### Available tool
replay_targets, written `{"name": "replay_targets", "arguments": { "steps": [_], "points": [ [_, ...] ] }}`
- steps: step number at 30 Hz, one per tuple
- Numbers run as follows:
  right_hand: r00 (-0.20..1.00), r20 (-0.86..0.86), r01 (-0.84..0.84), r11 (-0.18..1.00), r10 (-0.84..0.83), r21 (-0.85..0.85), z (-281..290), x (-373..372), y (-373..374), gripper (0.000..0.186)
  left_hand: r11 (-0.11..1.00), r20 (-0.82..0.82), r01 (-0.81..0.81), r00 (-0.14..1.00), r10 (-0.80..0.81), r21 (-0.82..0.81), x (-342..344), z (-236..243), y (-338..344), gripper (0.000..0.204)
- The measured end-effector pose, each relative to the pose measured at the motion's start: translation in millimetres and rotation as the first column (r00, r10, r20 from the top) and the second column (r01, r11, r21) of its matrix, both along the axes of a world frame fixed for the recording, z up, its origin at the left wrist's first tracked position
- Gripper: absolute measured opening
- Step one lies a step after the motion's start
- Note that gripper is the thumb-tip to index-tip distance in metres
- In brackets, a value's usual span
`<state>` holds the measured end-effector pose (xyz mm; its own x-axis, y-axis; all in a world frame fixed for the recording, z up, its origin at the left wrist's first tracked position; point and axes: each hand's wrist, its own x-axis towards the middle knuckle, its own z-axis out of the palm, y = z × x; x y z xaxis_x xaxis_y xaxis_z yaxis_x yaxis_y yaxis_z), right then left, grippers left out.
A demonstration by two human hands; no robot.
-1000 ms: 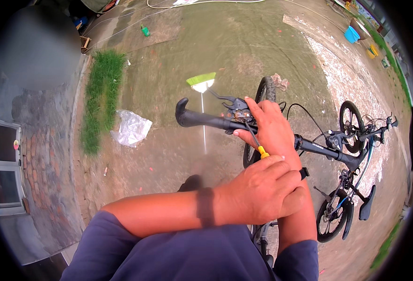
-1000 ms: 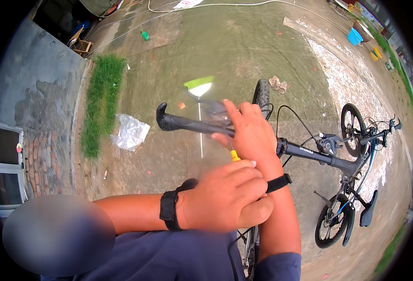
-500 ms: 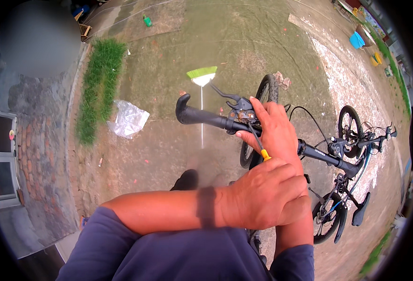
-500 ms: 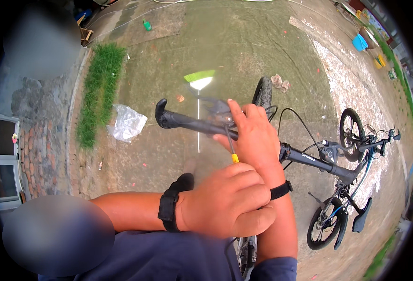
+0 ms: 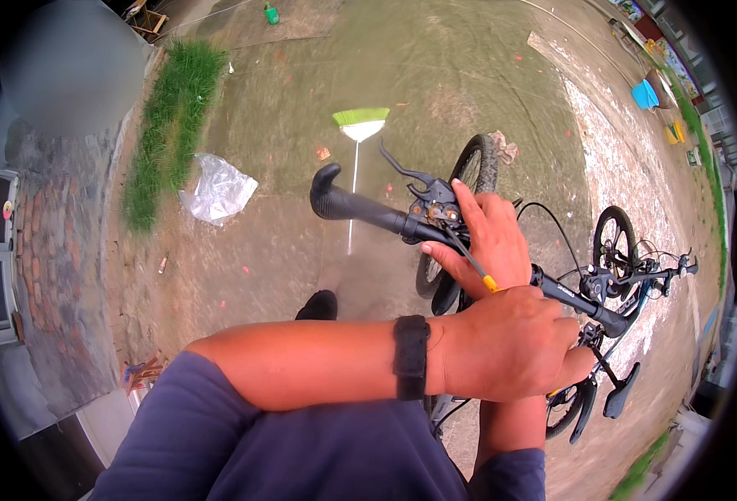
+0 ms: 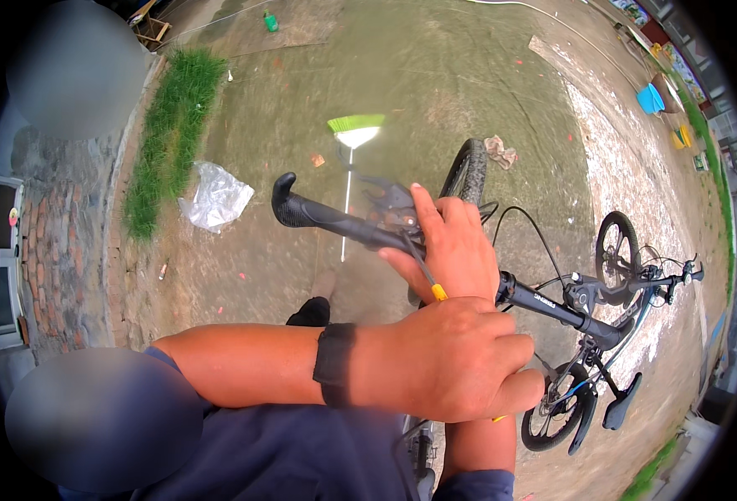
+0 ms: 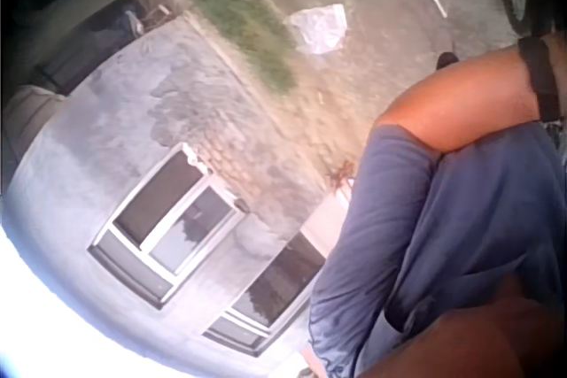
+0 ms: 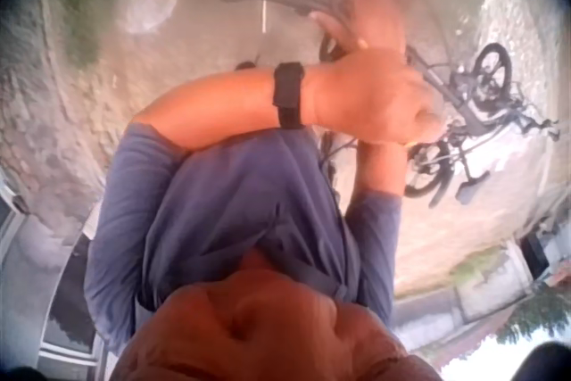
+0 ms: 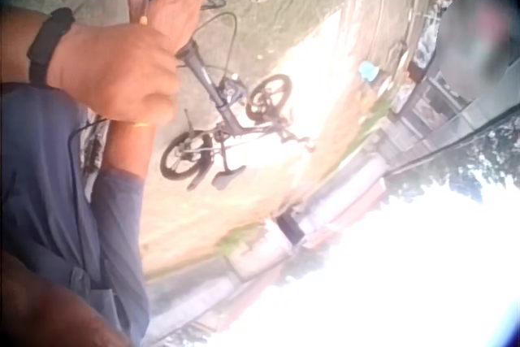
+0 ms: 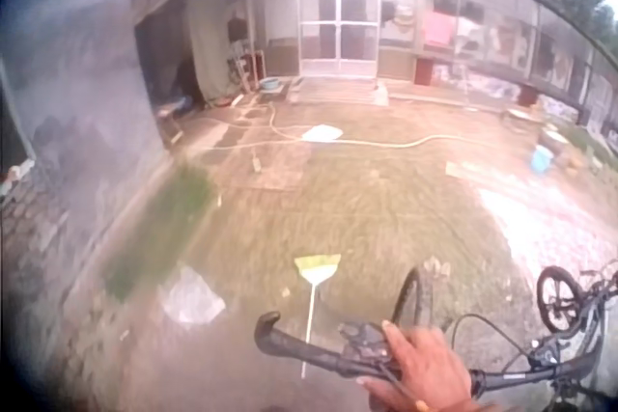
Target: The person works on the handlebars and braking system of a bicycle by hand and using a screwdriver to tighten or adjust components.
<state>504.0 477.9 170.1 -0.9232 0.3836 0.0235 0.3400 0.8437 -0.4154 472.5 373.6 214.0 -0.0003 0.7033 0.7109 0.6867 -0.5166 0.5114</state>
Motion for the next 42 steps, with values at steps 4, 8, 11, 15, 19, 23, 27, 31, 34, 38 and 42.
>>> {"name": "replay_targets", "arguments": {
  "steps": [4,8,11,15,19,23,27,31,34,38,42],
  "points": [
    [0.999,0.023,0.047,0.998,-0.048,0.030,0.3,-1.3,-4.9,0.093,0.996,-0.015,0.063,0.998,-0.062,0.062,-1.8,-7.8,-4.7,0.017],
    [0.999,0.003,0.046,0.998,-0.046,0.046,-4.1,-3.7,-5.9,0.093,0.992,-0.035,0.112,0.993,-0.110,0.056,-5.0,-13.1,-12.4,0.016],
    [0.999,-0.001,0.048,0.996,-0.048,0.073,-2.1,-4.5,-7.9,0.090,0.990,-0.029,0.128,0.992,-0.127,0.063,-5.2,-15.2,-14.7,0.015],
    [0.999,-0.005,0.048,0.994,-0.047,0.097,-3.1,-4.7,-8.2,0.089,0.985,-0.014,0.154,0.988,-0.154,0.071,-4.5,-15.8,-15.1,0.015],
    [0.998,0.000,0.057,0.995,-0.057,0.086,-3.5,-4.8,-8.2,0.089,0.972,0.003,0.235,0.972,-0.235,0.022,-7.8,-15.4,-13.7,0.014],
    [0.999,-0.011,0.053,0.994,-0.052,0.096,-2.5,-5.0,-8.2,0.088,0.931,0.013,0.358,0.934,-0.358,-0.067,-16.7,-8.7,-12.8,0.015],
    [0.998,-0.009,0.057,0.993,-0.056,0.107,-2.4,-5.5,-9.4,0.087,0.902,0.043,0.420,0.908,-0.417,-0.102,-23.9,-2.7,-14.5,0.015],
    [0.997,0.036,0.072,0.996,-0.074,0.053,-0.7,-5.4,-8.1,0.094,0.881,0.033,0.451,0.892,-0.451,-0.141,-26.3,1.7,-11.2,0.014],
    [0.998,0.014,0.064,0.995,-0.065,0.071,-3.1,-6.4,-8.6,0.092,0.836,0.039,0.514,0.855,-0.516,-0.194,-31.3,2.7,-10.5,0.013],
    [0.998,-0.008,0.058,0.991,-0.057,0.117,-3.0,-3.7,-8.1,0.088,0.800,0.011,0.555,0.823,-0.568,-0.230,-37.8,7.5,-12.0,0.011],
    [0.999,0.004,0.049,0.992,-0.050,0.116,-1.9,-6.2,-10.1,0.088,0.729,0.012,0.595,0.777,-0.629,-0.339,-44.1,12.3,-14.4,0.015]
  ]
}}
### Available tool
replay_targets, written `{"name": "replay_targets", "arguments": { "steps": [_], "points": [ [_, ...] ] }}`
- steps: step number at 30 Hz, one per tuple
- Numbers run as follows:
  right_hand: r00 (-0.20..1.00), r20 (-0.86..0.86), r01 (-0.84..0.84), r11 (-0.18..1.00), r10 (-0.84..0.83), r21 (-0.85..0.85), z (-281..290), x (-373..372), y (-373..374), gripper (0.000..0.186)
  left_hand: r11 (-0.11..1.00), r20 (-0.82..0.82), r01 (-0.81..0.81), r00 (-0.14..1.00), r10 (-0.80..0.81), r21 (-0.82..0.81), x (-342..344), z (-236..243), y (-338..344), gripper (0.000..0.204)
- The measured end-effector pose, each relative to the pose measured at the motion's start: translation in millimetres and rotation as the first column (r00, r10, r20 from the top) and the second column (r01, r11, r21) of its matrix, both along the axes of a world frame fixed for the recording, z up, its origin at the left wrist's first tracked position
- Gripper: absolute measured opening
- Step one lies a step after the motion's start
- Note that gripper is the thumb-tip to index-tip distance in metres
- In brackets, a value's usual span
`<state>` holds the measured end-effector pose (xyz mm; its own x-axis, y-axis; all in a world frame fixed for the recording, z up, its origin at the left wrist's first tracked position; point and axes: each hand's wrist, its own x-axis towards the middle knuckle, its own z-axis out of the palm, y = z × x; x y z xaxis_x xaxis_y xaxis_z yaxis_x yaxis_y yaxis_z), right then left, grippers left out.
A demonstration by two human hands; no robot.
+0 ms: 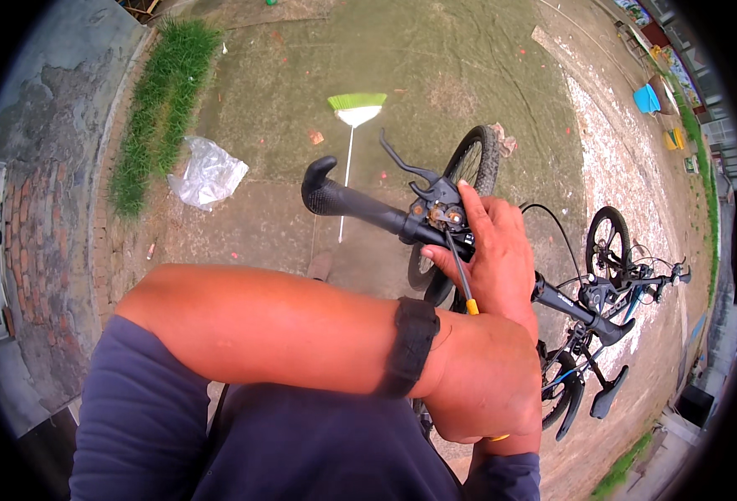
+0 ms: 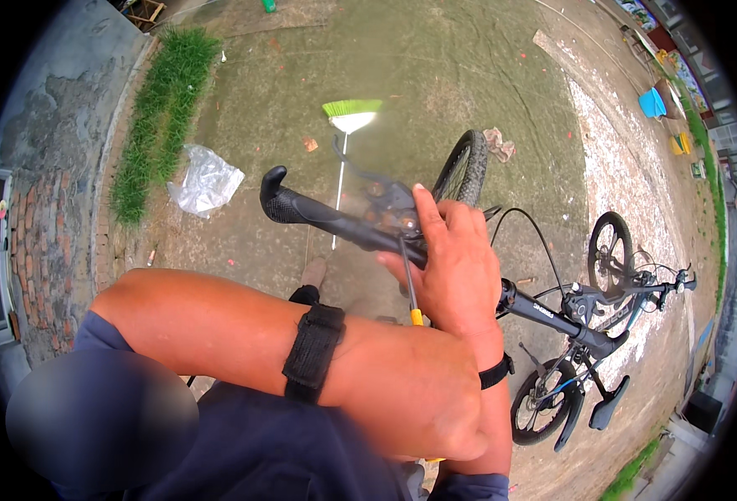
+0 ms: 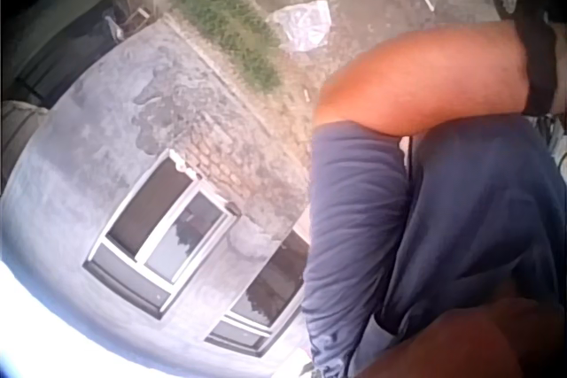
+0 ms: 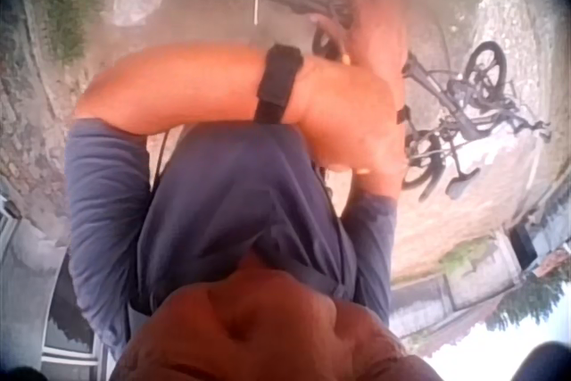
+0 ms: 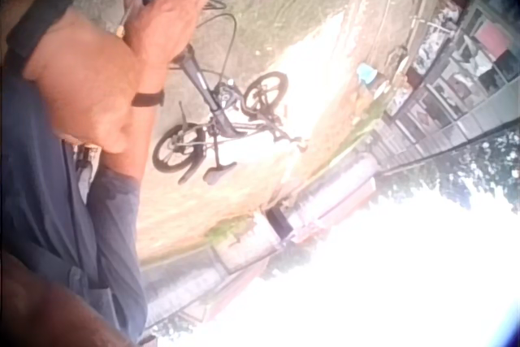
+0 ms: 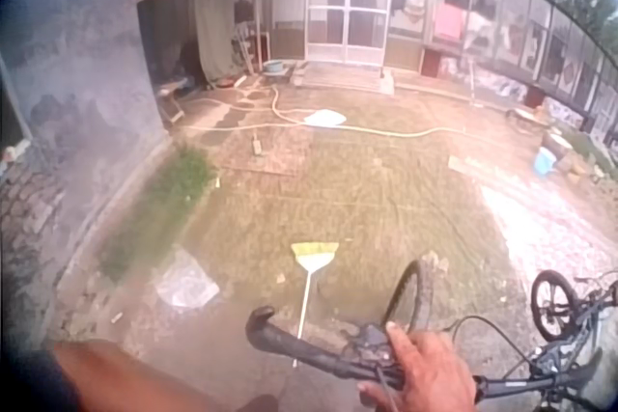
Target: The person works on the handlebars and braking system of a bicycle by hand and using a screwdriver to tighten or adjust components.
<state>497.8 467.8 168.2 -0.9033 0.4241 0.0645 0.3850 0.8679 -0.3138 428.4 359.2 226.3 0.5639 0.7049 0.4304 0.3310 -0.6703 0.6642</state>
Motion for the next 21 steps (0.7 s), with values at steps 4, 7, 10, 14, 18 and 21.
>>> {"name": "replay_targets", "arguments": {
  "steps": [4,7,10,14,18,21],
  "points": [
    [1.000,-0.006,-0.002,1.000,0.002,-0.008,0.2,-0.1,-0.6,0.088,1.000,0.067,0.012,0.998,-0.011,-0.010,0.0,0.4,-0.6,0.022],
    [1.000,0.012,0.008,1.000,-0.007,-0.010,0.6,-1.3,-1.5,0.088,1.000,0.049,0.010,0.999,-0.010,-0.014,3.1,-1.2,1.9,0.024],
    [0.999,0.035,0.009,1.000,-0.008,-0.028,0.2,-4.3,-3.0,0.089,0.998,0.114,-0.060,0.992,0.058,0.019,3.7,-1.4,4.4,0.025],
    [1.000,0.013,0.026,0.998,-0.026,-0.060,7.4,8.6,0.0,0.088,0.999,0.303,-0.034,0.952,0.042,-0.030,-18.1,22.3,10.1,0.024],
    [0.998,-0.067,-0.006,0.998,0.002,-0.057,10.7,11.2,0.0,0.086,0.969,0.587,-0.245,0.779,0.221,-0.039,-57.2,30.9,11.6,0.025],
    [0.992,-0.107,-0.075,0.995,0.068,-0.065,-8.2,-7.0,-2.1,0.086,0.899,0.722,-0.394,0.565,0.400,-0.190,-94.3,29.7,-8.7,0.028]
  ]
}}
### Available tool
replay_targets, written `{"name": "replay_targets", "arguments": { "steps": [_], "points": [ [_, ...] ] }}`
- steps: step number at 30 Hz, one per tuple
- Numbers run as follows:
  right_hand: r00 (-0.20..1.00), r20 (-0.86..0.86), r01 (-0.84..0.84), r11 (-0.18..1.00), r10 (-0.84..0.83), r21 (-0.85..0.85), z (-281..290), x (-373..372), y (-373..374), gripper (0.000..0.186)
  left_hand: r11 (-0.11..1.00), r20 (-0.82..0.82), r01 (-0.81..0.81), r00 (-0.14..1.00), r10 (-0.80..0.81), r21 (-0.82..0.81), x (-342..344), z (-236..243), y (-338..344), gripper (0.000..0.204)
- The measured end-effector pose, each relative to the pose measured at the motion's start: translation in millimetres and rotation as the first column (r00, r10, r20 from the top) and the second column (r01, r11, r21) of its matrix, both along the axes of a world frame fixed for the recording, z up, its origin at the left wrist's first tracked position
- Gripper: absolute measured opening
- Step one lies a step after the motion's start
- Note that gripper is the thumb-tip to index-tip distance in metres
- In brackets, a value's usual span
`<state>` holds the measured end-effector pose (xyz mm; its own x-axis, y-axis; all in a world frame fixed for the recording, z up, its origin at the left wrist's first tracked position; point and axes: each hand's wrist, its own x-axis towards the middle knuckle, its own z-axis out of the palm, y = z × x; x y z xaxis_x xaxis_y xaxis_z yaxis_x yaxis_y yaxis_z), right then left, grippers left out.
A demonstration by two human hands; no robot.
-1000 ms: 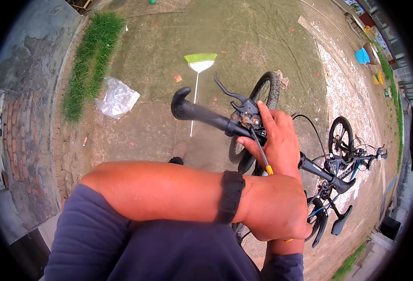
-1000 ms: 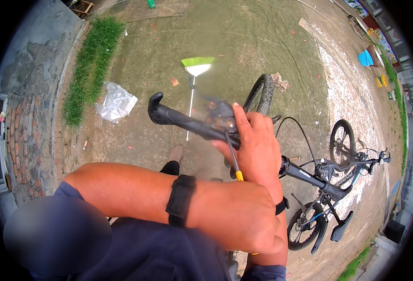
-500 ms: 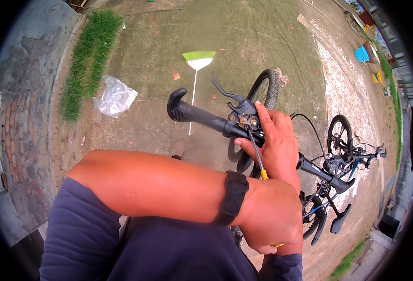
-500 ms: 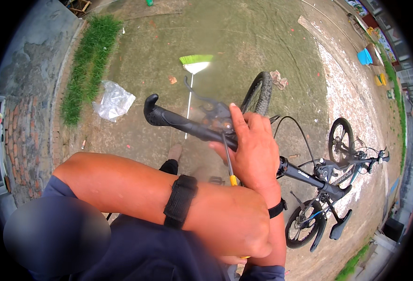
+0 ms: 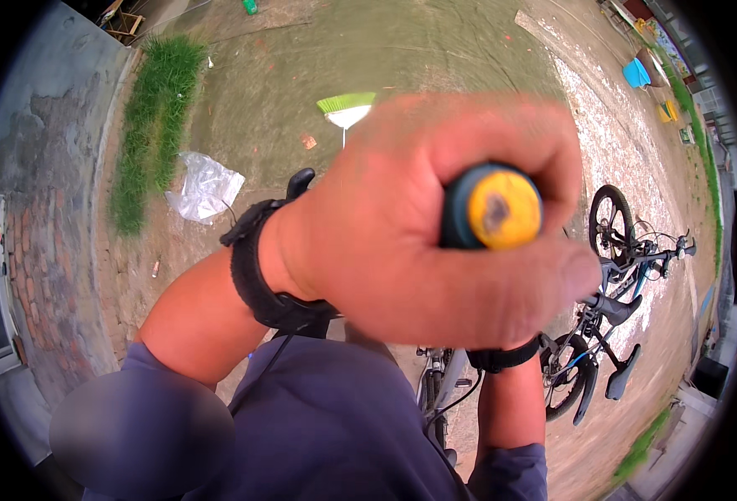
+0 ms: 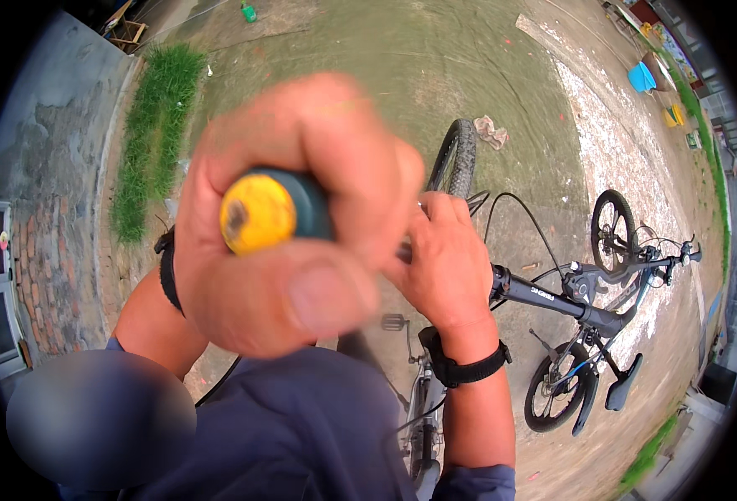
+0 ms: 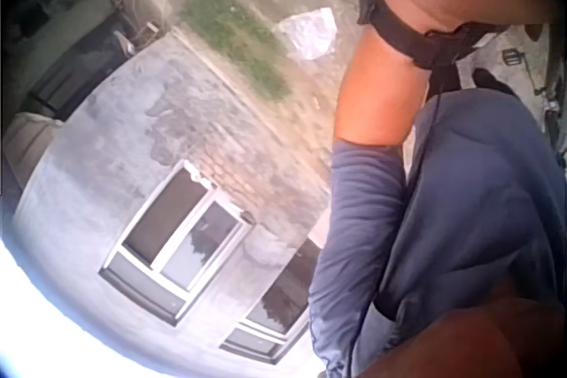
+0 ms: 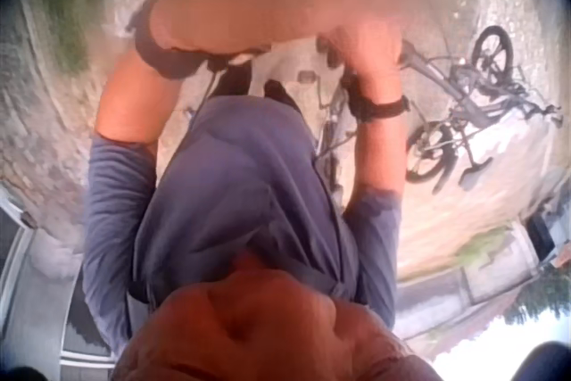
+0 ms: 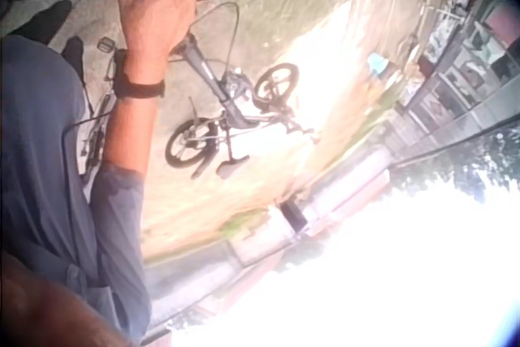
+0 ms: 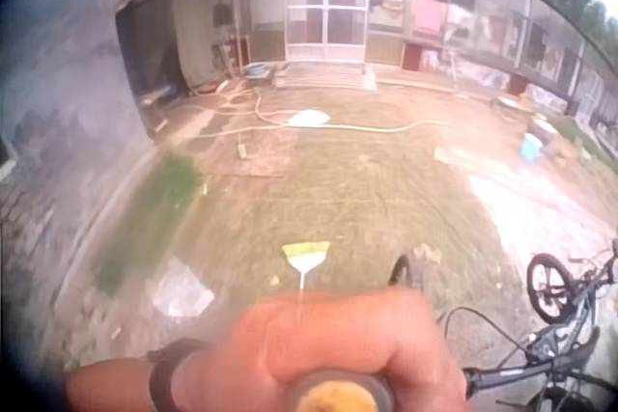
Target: The person works on the handlebars and braking system of a bicycle by hand and using a screwdriver to tighten or adjust components.
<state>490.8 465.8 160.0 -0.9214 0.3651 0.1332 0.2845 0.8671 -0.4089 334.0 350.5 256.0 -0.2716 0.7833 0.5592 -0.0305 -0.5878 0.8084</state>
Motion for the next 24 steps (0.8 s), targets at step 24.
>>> {"name": "replay_targets", "arguments": {
  "steps": [24],
  "points": [
    [0.980,-0.171,0.137,0.967,-0.100,0.216,2.5,13.8,-15.1,0.066,0.660,-0.986,-0.750,0.140,0.093,-0.044,-18.3,-96.9,-74.2,0.041]
  ]
}}
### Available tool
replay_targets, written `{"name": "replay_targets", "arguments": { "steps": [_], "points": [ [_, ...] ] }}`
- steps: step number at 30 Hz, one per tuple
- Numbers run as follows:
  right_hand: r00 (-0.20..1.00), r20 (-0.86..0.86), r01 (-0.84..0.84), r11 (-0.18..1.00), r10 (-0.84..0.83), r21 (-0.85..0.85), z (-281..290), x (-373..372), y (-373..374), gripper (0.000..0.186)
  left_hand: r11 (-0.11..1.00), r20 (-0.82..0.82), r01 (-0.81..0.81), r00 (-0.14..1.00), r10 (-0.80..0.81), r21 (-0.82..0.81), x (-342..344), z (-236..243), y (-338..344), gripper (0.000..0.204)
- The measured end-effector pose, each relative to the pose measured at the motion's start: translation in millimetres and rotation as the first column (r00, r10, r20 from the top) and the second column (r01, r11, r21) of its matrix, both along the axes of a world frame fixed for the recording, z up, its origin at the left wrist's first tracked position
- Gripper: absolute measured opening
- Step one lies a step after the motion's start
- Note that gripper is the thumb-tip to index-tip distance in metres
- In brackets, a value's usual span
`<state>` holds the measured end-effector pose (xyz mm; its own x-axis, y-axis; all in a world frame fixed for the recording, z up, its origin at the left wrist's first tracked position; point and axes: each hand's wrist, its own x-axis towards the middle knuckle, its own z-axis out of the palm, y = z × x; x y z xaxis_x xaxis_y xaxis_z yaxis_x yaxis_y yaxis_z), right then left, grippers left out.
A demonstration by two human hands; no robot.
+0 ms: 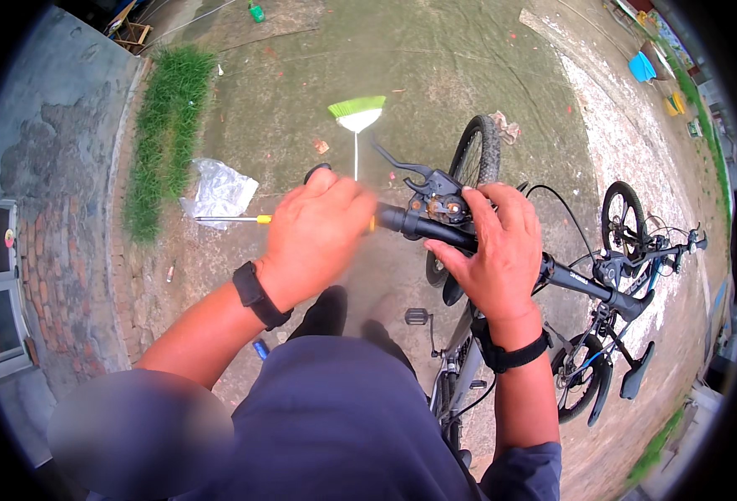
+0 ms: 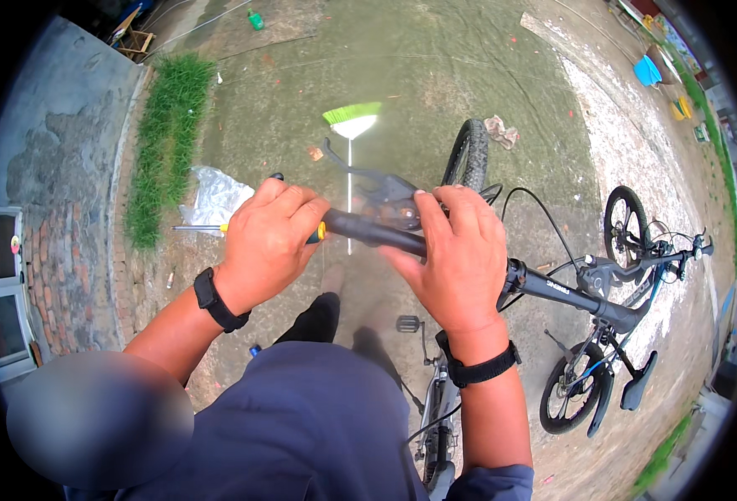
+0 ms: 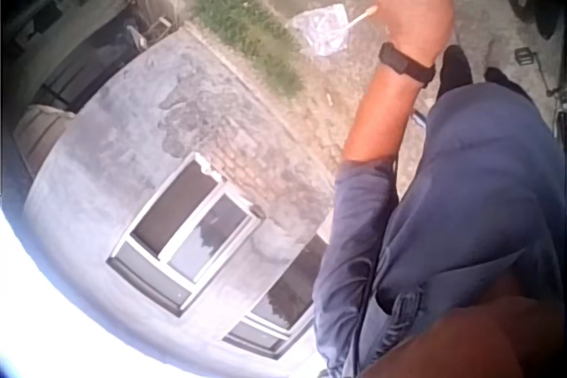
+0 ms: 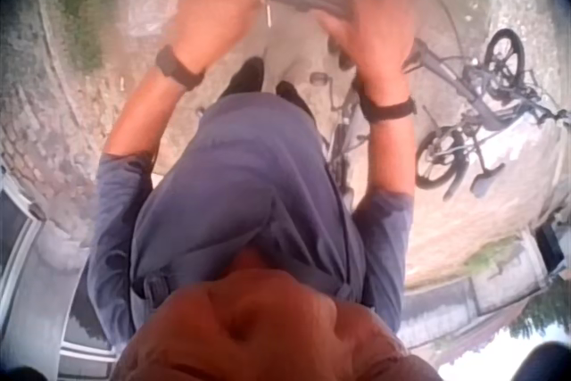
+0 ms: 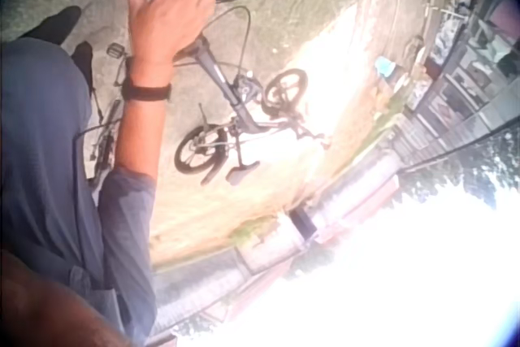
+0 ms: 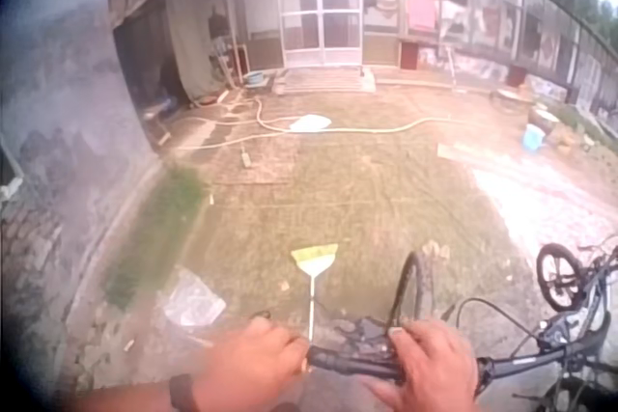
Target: The person works on the handlebars and braking system of a bicycle by hand and using a screwdriver to tighten or adjust components.
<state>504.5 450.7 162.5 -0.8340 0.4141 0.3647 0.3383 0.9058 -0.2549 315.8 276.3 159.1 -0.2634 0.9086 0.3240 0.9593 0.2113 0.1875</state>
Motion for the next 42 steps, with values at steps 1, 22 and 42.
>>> {"name": "replay_targets", "arguments": {
  "steps": [1,22,42],
  "points": [
    [1.000,-0.016,0.012,0.999,-0.011,0.030,-2.6,3.2,-3.9,0.063,1.000,-0.007,0.005,1.000,-0.005,0.002,-0.6,-0.3,0.3,0.040],
    [0.657,-0.496,-0.752,-0.450,-0.568,-0.482,-174.0,-37.7,-68.6,0.046,0.978,-0.004,0.152,0.988,-0.154,-0.142,-14.5,7.3,5.4,0.039],
    [0.351,-0.495,-0.917,-0.399,-0.795,-0.010,-197.5,-126.4,-108.9,0.025,0.971,-0.036,0.199,0.978,-0.205,-0.135,-15.1,11.6,9.3,0.043]
  ]
}}
